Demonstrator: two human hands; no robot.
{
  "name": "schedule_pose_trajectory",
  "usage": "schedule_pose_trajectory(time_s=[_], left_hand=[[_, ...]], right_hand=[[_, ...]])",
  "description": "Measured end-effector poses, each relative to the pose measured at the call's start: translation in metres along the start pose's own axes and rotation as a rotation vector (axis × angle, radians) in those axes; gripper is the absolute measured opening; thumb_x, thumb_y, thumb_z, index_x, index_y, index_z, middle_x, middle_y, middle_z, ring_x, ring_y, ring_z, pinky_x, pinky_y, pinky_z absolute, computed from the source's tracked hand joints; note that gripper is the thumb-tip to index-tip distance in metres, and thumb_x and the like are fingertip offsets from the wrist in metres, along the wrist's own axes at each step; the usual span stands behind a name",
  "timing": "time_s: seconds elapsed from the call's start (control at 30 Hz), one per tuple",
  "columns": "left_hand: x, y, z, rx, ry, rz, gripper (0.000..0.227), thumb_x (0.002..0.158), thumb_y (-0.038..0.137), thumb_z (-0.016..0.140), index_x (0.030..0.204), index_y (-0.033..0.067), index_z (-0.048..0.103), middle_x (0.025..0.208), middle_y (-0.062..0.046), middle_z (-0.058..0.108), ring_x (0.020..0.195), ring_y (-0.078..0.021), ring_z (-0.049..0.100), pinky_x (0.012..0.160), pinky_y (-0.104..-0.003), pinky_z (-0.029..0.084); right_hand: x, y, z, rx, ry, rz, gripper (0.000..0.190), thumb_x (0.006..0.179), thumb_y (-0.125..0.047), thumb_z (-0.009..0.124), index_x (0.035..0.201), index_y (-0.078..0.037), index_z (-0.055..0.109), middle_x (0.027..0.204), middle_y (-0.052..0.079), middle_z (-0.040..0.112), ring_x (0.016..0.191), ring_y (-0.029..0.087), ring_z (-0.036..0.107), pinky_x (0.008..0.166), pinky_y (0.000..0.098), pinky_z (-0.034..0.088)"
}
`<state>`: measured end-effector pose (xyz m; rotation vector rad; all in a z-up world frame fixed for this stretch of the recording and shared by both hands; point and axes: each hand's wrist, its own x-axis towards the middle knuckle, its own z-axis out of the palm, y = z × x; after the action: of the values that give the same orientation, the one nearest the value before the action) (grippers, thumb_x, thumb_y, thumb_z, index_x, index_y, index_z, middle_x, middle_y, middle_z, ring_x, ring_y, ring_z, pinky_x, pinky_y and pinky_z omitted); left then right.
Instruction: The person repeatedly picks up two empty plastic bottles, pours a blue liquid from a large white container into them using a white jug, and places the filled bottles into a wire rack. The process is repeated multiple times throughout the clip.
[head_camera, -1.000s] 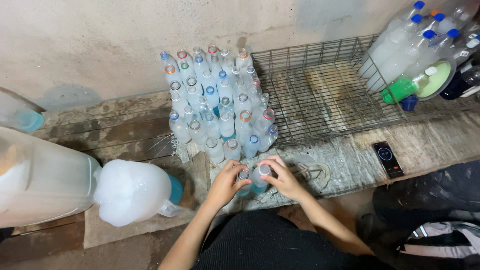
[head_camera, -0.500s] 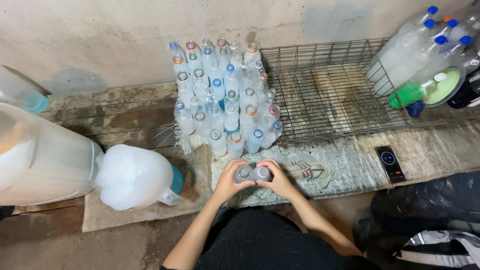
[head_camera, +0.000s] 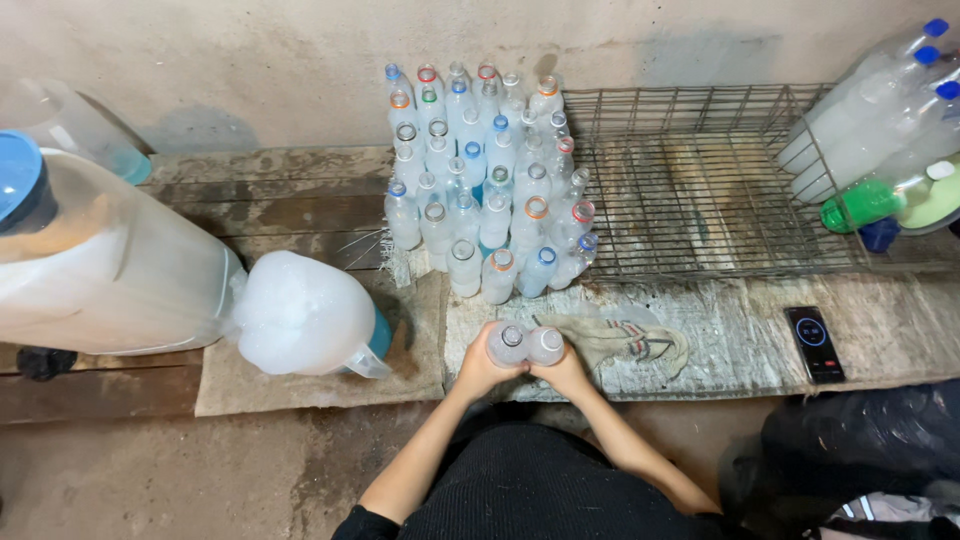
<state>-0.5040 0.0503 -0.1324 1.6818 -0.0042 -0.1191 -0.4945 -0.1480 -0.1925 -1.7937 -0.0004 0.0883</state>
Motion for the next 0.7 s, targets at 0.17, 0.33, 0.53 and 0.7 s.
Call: schedule_pose_trajectory(time_s=[0.17, 0.33, 0.53, 0.7], left_hand=[[-0.026, 0.0, -0.014, -0.034, 0.019, -0.053, 0.096, 0.044, 0.034, 0.106, 0.127, 0.0188, 0.06, 0.116, -0.014, 0.073, 0.116, -0.0359, 0.068, 0.104, -0.05, 0.051], [-0.045, 0.018, -0.036, -0.059, 0.051, -0.044, 0.103, 0.037, 0.031, 0.107, 0.127, 0.0179, 0.06, 0.114, -0.016, 0.074, 0.116, -0.0361, 0.068, 0.102, -0.049, 0.052], [-0.072, 0.048, -0.074, -0.055, 0.104, 0.017, 0.103, 0.037, 0.033, 0.107, 0.128, 0.0189, 0.06, 0.112, -0.015, 0.074, 0.114, -0.0353, 0.069, 0.101, -0.048, 0.053], [-0.104, 0.082, -0.13, -0.045, 0.126, 0.04, 0.102, 0.038, 0.035, 0.106, 0.126, 0.0166, 0.059, 0.109, -0.015, 0.075, 0.11, -0.0358, 0.071, 0.099, -0.049, 0.053]], right_hand=[[-0.02, -0.021, 0.006, 0.026, -0.066, -0.015, 0.077, 0.052, -0.012, 0.101, 0.123, -0.004, 0.07, 0.114, 0.023, 0.075, 0.118, 0.034, 0.067, 0.104, 0.0517, 0.047], [-0.028, -0.057, 0.013, 0.047, -0.157, -0.101, 0.071, 0.055, -0.009, 0.099, 0.12, -0.011, 0.071, 0.104, 0.015, 0.077, 0.107, 0.026, 0.072, 0.099, 0.0455, 0.05], [-0.033, -0.118, 0.028, 0.059, -0.289, -0.151, 0.07, 0.055, -0.01, 0.099, 0.118, -0.014, 0.07, 0.099, 0.01, 0.077, 0.099, 0.019, 0.07, 0.096, 0.0447, 0.051], [-0.046, -0.168, 0.066, -0.027, -0.273, -0.247, 0.074, 0.051, -0.013, 0.101, 0.118, -0.014, 0.069, 0.101, 0.012, 0.079, 0.101, 0.028, 0.075, 0.097, 0.0476, 0.051]])
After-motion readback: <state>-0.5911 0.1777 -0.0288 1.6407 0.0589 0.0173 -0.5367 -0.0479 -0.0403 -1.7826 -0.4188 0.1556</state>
